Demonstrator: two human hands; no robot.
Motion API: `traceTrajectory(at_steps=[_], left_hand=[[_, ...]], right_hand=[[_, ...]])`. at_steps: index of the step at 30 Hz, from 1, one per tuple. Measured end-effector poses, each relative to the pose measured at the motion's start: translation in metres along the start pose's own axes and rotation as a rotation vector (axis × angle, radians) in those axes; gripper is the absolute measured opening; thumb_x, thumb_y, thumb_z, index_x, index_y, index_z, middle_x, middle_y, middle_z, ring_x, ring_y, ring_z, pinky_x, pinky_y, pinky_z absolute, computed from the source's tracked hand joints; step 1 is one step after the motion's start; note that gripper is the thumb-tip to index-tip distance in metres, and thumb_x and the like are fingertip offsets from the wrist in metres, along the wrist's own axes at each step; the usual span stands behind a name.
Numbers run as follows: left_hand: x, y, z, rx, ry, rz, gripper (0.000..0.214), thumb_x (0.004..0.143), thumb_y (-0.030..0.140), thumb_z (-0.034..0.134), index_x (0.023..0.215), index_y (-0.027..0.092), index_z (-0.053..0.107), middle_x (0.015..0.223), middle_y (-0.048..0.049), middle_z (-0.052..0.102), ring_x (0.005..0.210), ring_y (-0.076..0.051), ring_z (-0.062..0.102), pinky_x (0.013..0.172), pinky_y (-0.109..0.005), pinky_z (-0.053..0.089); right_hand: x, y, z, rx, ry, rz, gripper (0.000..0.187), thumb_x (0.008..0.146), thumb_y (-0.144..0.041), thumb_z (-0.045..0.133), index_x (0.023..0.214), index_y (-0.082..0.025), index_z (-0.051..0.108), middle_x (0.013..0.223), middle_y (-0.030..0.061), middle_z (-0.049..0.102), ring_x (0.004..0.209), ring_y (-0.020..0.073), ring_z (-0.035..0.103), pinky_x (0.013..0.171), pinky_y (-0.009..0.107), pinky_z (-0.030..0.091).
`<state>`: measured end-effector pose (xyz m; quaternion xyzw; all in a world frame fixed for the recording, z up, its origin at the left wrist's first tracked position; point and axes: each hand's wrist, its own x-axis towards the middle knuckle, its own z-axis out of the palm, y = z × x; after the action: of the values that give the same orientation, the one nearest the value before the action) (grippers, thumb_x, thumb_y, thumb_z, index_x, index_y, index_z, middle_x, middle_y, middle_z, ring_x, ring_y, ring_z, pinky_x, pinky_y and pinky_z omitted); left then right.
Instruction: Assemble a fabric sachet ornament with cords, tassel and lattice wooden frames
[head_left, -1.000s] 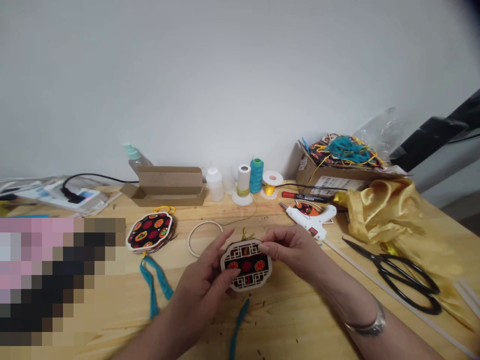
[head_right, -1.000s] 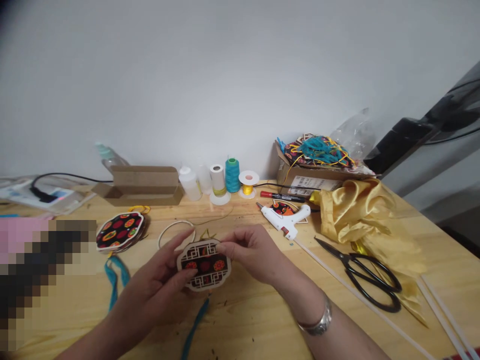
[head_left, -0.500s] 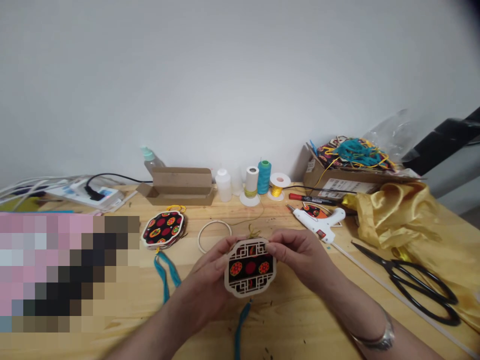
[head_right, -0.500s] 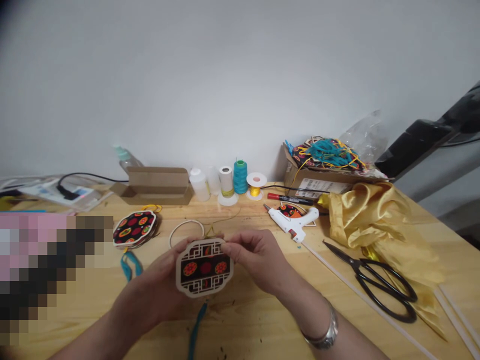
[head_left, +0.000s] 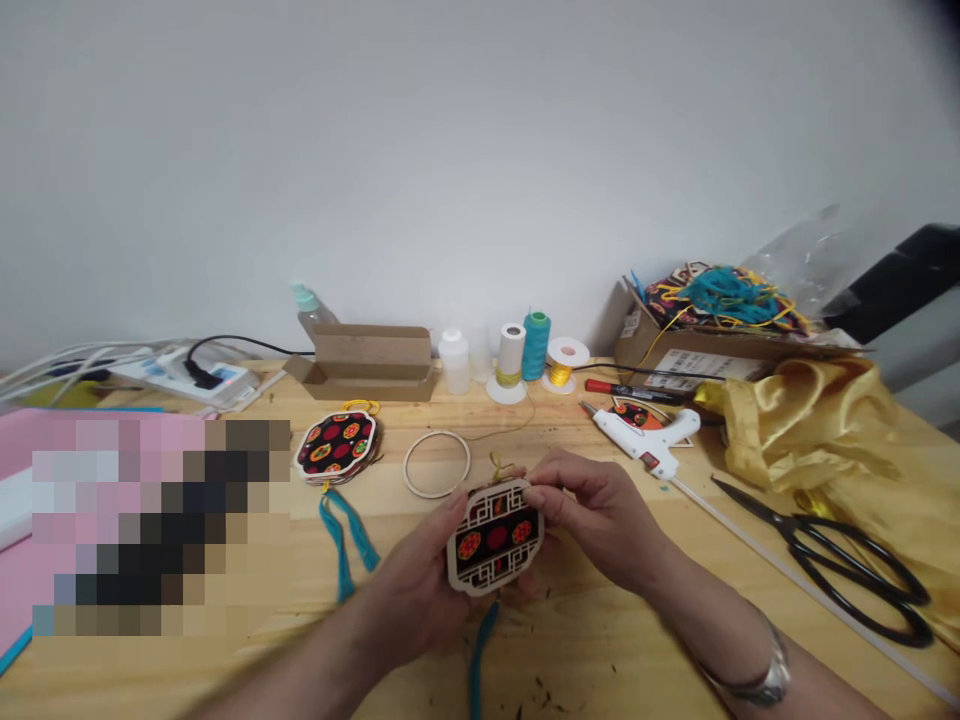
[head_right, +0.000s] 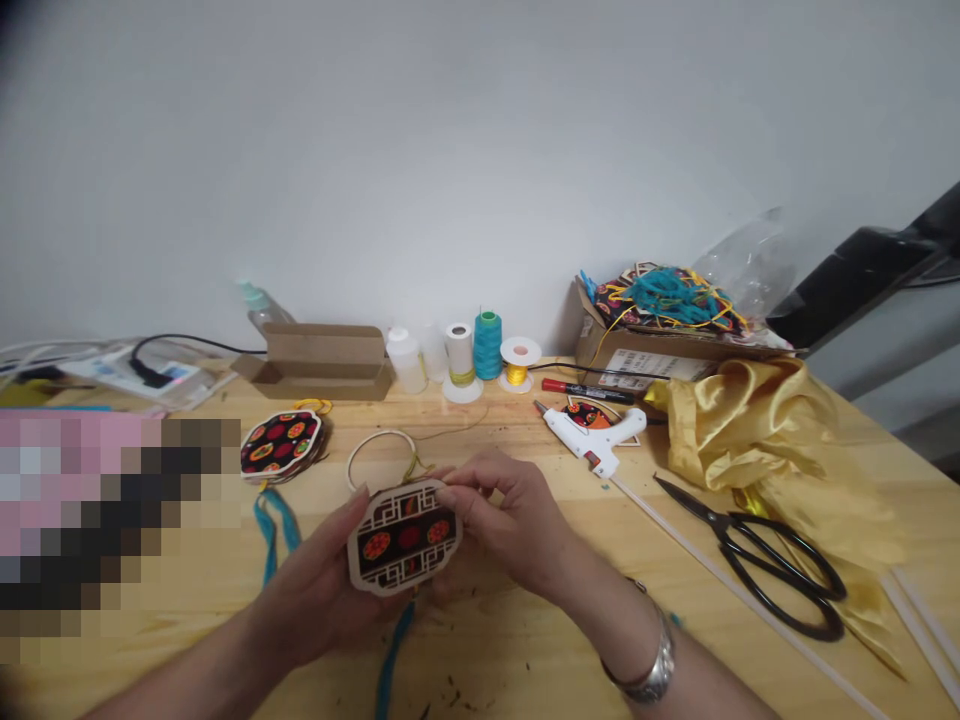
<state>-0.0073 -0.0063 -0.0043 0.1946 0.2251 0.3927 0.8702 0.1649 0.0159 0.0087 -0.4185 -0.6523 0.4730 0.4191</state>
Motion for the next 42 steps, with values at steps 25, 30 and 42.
traceTrajectory(at_steps=[25, 30, 42], left_hand=[[0.002, -0.005, 0.003, 0.822, 0.160, 0.346, 0.039, 0.077, 0.032, 0.061, 0.115, 0.026, 0.059, 0.118, -0.0071, 0.061, 0.098, -0.025, 0.058, 0.091, -0.036, 0.043], [0.003, -0.009, -0.011, 0.843, 0.128, 0.350, 0.046, 0.074, 0.025, 0.066, 0.119, 0.026, 0.056, 0.122, -0.0072, 0.058, 0.108, -0.028, 0.054, 0.094, -0.035, 0.041], [-0.001, -0.016, -0.038, 0.457, 0.073, 0.183, 0.053, 0.080, 0.044, 0.054, 0.128, 0.023, 0.049, 0.120, -0.0080, 0.061, 0.113, -0.026, 0.051, 0.101, -0.039, 0.034]], right_hand=[[-0.022, -0.011, 0.022, -0.630, 0.159, -0.264, 0.081, 0.064, -0.051, 0.069, 0.127, -0.012, 0.036, 0.122, 0.0141, 0.041, 0.115, 0.0276, 0.034, 0.100, 0.045, 0.035], [-0.019, -0.006, 0.023, -0.634, 0.127, -0.220, 0.076, 0.064, -0.044, 0.072, 0.124, -0.013, 0.039, 0.121, 0.0125, 0.042, 0.115, 0.0266, 0.034, 0.100, 0.043, 0.035], [-0.024, -0.002, 0.029, -0.649, 0.122, -0.227, 0.075, 0.067, -0.043, 0.069, 0.128, -0.018, 0.033, 0.123, 0.0142, 0.040, 0.116, 0.0299, 0.037, 0.096, 0.048, 0.040]])
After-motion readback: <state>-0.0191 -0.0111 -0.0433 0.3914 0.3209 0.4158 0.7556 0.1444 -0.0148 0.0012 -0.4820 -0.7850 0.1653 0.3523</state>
